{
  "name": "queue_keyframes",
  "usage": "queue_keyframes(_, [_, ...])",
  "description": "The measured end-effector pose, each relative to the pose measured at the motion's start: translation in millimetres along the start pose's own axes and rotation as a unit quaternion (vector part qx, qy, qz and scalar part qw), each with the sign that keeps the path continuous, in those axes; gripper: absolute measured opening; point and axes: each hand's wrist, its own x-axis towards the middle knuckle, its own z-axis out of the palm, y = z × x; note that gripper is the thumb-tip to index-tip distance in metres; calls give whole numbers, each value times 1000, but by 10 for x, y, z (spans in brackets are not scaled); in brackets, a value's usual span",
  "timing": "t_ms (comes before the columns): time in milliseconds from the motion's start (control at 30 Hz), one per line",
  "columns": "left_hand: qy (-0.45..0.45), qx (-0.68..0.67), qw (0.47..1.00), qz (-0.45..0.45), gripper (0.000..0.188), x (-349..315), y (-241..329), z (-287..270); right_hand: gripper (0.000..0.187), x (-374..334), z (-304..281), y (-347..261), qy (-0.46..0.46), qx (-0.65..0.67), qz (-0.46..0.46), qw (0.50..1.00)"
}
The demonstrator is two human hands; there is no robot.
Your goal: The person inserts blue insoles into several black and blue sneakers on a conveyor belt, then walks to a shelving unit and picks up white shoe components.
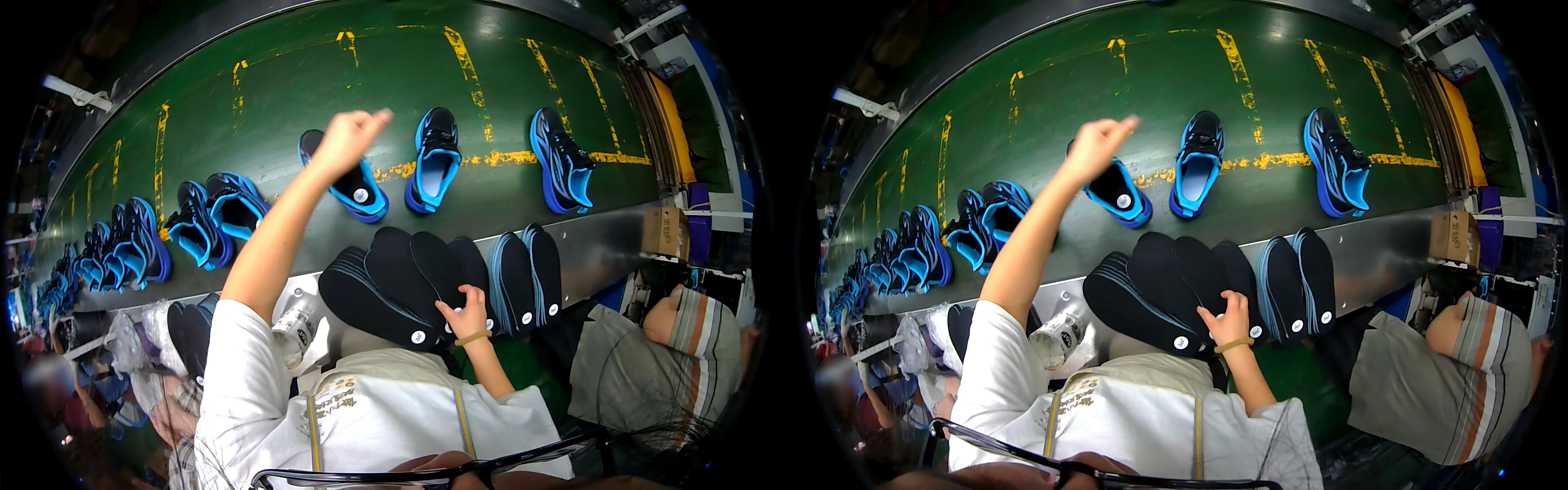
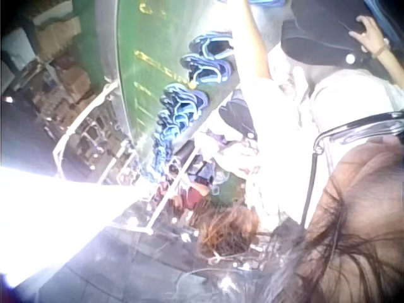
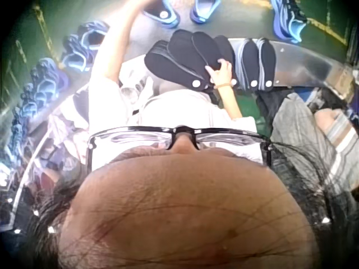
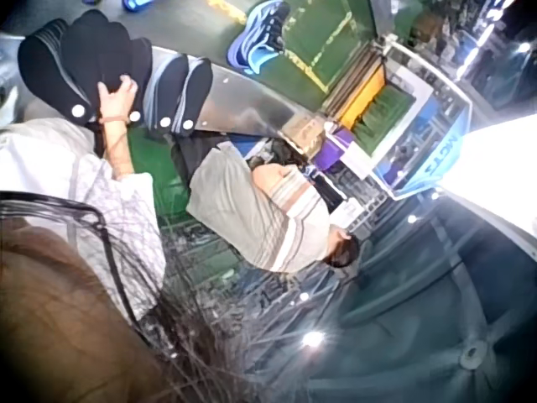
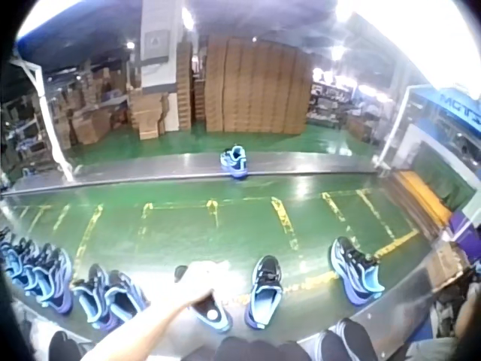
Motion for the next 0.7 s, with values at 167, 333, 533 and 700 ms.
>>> queue_keyframes(167, [-142, 310, 927, 157, 39, 47, 0, 664, 21, 203, -596, -151, 43, 266, 2, 963])
queue_keyframes(333, [-137, 362, 903, 188, 44, 305, 17, 1014, 13, 933, -1284, -426, -5, 353, -2, 936])
queue_keyframes(533, [-143, 296, 937, 116, 43, 550, 147, 1082, 17, 1760, -1330, -797, -237, 278, 117, 923])
queue_keyframes(700, [-168, 224, 953, 113, 47, 581, -30, 1132, 14, 2171, -974, -786, -207, 1, -40, 978])
